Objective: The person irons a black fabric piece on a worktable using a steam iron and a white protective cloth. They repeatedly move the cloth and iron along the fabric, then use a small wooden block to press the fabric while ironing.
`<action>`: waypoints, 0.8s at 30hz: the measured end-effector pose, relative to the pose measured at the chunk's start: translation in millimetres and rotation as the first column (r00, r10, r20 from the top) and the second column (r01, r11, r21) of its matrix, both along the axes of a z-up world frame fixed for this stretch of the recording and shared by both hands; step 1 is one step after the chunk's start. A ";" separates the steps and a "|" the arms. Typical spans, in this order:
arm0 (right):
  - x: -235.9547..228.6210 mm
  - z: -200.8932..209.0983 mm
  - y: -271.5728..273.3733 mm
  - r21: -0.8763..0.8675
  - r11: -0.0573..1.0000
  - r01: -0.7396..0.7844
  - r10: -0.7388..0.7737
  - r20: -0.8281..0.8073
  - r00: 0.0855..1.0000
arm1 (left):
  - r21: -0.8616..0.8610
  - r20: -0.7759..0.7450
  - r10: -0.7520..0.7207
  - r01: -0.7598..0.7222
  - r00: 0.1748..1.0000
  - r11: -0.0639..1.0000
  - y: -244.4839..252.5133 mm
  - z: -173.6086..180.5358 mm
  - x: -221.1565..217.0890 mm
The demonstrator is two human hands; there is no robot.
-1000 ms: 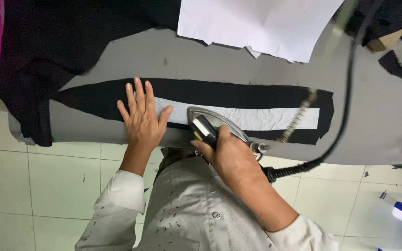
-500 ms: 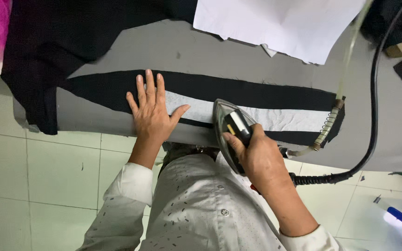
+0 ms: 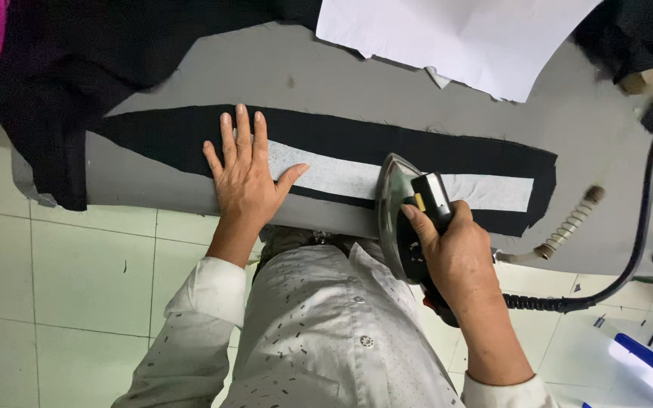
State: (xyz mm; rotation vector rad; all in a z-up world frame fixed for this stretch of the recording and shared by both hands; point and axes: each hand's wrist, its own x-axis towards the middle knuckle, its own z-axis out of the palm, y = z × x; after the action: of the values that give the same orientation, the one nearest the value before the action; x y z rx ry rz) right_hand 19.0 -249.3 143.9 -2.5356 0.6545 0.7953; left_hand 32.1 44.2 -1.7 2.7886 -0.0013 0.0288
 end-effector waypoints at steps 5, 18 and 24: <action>-4.1 -7.3 -13.6 -0.024 1.000 -0.013 0.013 0.019 1.000 | 0.016 0.018 -0.009 0.009 1.000 1.000 2.0 -3.3 1.1; -5.7 1.1 -22.1 -0.053 0.994 0.094 -0.095 -0.032 0.995 | 0.056 0.055 -0.014 0.011 0.998 0.998 0.6 -1.9 0.8; -7.4 -3.7 -41.4 -0.063 0.986 0.152 -0.153 -0.008 0.988 | 0.065 0.065 -0.013 0.008 0.998 0.998 0.2 -4.0 1.7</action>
State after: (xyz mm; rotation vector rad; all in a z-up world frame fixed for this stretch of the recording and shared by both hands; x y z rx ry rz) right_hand 11.6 -290.6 140.2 -2.5010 0.8783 0.7495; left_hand 33.8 44.3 -5.7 2.8507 -0.0336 0.1188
